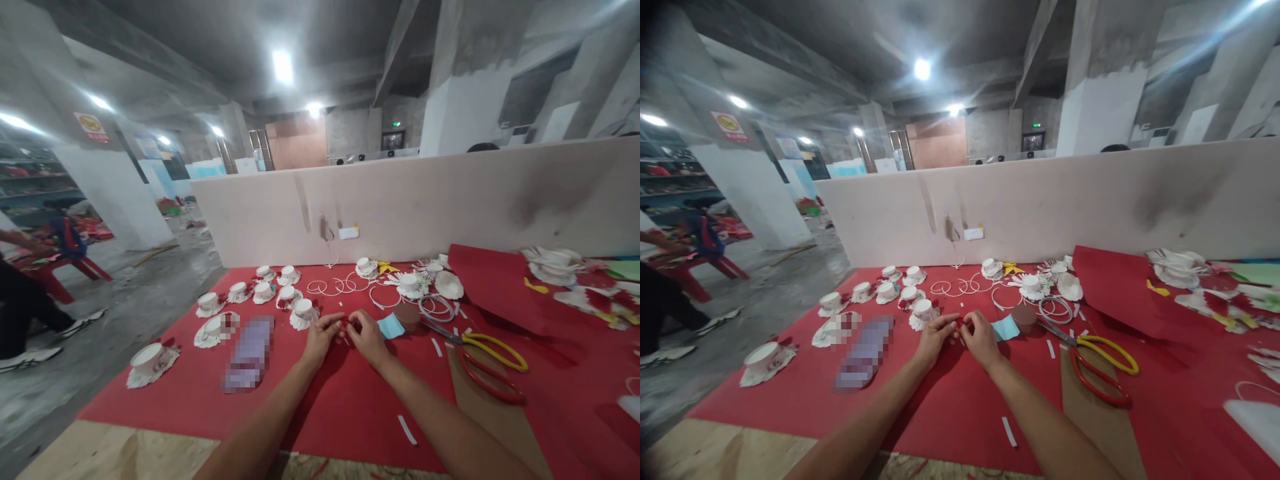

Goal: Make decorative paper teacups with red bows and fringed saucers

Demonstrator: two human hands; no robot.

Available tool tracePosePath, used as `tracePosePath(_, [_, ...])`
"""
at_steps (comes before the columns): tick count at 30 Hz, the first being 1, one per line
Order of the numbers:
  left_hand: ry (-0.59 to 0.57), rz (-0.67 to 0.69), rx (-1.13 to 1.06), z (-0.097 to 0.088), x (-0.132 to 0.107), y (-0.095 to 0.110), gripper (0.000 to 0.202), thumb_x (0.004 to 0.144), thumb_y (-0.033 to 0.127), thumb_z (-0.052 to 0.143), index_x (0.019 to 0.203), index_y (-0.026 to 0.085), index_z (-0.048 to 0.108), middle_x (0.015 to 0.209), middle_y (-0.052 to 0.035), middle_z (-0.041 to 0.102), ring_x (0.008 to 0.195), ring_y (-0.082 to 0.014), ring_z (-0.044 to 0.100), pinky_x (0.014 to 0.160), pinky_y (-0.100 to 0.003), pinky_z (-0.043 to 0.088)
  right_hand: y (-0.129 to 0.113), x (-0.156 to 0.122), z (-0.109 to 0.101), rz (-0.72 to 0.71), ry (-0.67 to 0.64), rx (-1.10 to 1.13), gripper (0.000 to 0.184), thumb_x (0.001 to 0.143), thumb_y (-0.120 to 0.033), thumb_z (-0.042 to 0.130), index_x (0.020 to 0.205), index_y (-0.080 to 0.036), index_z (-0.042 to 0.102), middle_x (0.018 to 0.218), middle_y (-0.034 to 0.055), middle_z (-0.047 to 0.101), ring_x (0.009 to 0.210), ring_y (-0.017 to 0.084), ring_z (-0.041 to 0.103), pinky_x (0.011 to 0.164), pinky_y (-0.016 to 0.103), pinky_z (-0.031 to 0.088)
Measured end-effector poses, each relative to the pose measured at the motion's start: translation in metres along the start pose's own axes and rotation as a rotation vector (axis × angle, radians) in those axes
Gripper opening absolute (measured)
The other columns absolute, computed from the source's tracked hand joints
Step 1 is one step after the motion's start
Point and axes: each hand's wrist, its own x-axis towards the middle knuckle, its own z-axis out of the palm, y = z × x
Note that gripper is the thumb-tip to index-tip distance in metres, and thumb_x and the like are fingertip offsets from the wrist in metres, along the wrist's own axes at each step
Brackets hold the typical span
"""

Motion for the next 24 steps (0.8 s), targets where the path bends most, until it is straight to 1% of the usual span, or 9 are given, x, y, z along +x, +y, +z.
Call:
tracePosePath(8, [-0.024, -0.027, -0.013, -0.0045, 0.0034, -0.0059, 0.034, 0.064, 0.029, 0.073, 0.093, 0.011, 0.07, 0.059, -0.0034, 0.064, 0.049, -0.01, 0.054, 0.049, -0.021, 0.042, -0.003, 0.0008, -0.0045, -0.071, -0.027, -0.021, 0.011, 0.081, -0.018, 0.048, 0.075, -0.02, 0.057, 0.072, 0.0023, 0.057, 0.068, 0.016, 0.055, 0.064, 0.027, 0.042])
tracePosePath(10, [-0.025, -0.049, -0.039, -0.0049, 0.0036, -0.0053, 0.039, 0.065, 0.033, 0.073, 0.097, 0.011, 0.069, 0.058, -0.0027, 0.063, 0.048, -0.0096, 0.054, 0.048, -0.021, 0.042, -0.0043, 0.0007, -0.005, -0.081, -0.026, -0.023, 0.013, 0.082, -0.018, 0.047, 0.074, -0.02, 0.057, 0.072, 0.0025, 0.057, 0.068, 0.017, 0.055, 0.065, 0.027, 0.042])
tracePosePath(13, [0.003, -0.053, -0.087, -0.0044, 0.0031, -0.0021, 0.048, 0.066, 0.038, 0.072, 0.107, 0.014, 0.064, 0.058, 0.0004, 0.061, 0.046, -0.0088, 0.052, 0.046, -0.021, 0.042, -0.0058, 0.0003, -0.0046, -0.095, -0.024, -0.024, 0.013, 0.082, -0.018, 0.047, 0.076, -0.02, 0.057, 0.076, 0.0032, 0.058, 0.073, 0.017, 0.056, 0.069, 0.028, 0.043])
tracePosePath(15, [0.021, -0.037, -0.091, -0.0039, 0.0028, -0.0002, 0.046, 0.065, 0.039, 0.073, 0.102, 0.013, 0.064, 0.058, 0.0016, 0.059, 0.046, -0.0084, 0.052, 0.044, -0.02, 0.041, -0.0058, -0.0002, -0.0038, -0.097, -0.019, -0.027, 0.011, 0.082, -0.018, 0.047, 0.077, -0.02, 0.057, 0.077, 0.0034, 0.059, 0.074, 0.018, 0.057, 0.069, 0.028, 0.043])
tracePosePath(18, [0.027, -0.022, -0.067, -0.0037, 0.0033, 0.0, 0.04, 0.062, 0.039, 0.075, 0.089, 0.011, 0.066, 0.057, 0.0019, 0.056, 0.044, -0.0072, 0.049, 0.041, -0.019, 0.038, -0.0047, -0.001, -0.0025, -0.084, -0.005, -0.037, 0.009, 0.081, -0.019, 0.048, 0.082, -0.02, 0.056, 0.079, 0.0036, 0.059, 0.072, 0.017, 0.057, 0.067, 0.028, 0.043])
tracePosePath(21, [0.036, -0.014, -0.067, -0.0041, 0.0047, -0.0025, 0.038, 0.063, 0.04, 0.074, 0.086, 0.012, 0.065, 0.058, 0.0022, 0.056, 0.042, -0.006, 0.047, 0.039, -0.018, 0.036, -0.0039, -0.002, -0.0014, -0.072, 0.003, -0.045, 0.01, 0.081, -0.019, 0.048, 0.087, -0.02, 0.055, 0.081, 0.0041, 0.059, 0.07, 0.017, 0.056, 0.065, 0.028, 0.044])
tracePosePath(24, [0.035, 0.0, -0.07, -0.0048, 0.0059, -0.0046, 0.037, 0.063, 0.04, 0.074, 0.085, 0.012, 0.064, 0.06, 0.0026, 0.056, 0.04, -0.0048, 0.044, 0.038, -0.018, 0.033, -0.0044, -0.003, -0.0008, -0.091, -0.021, -0.05, 0.011, 0.081, -0.018, 0.047, 0.087, -0.021, 0.056, 0.081, 0.0041, 0.059, 0.072, 0.018, 0.057, 0.067, 0.028, 0.044])
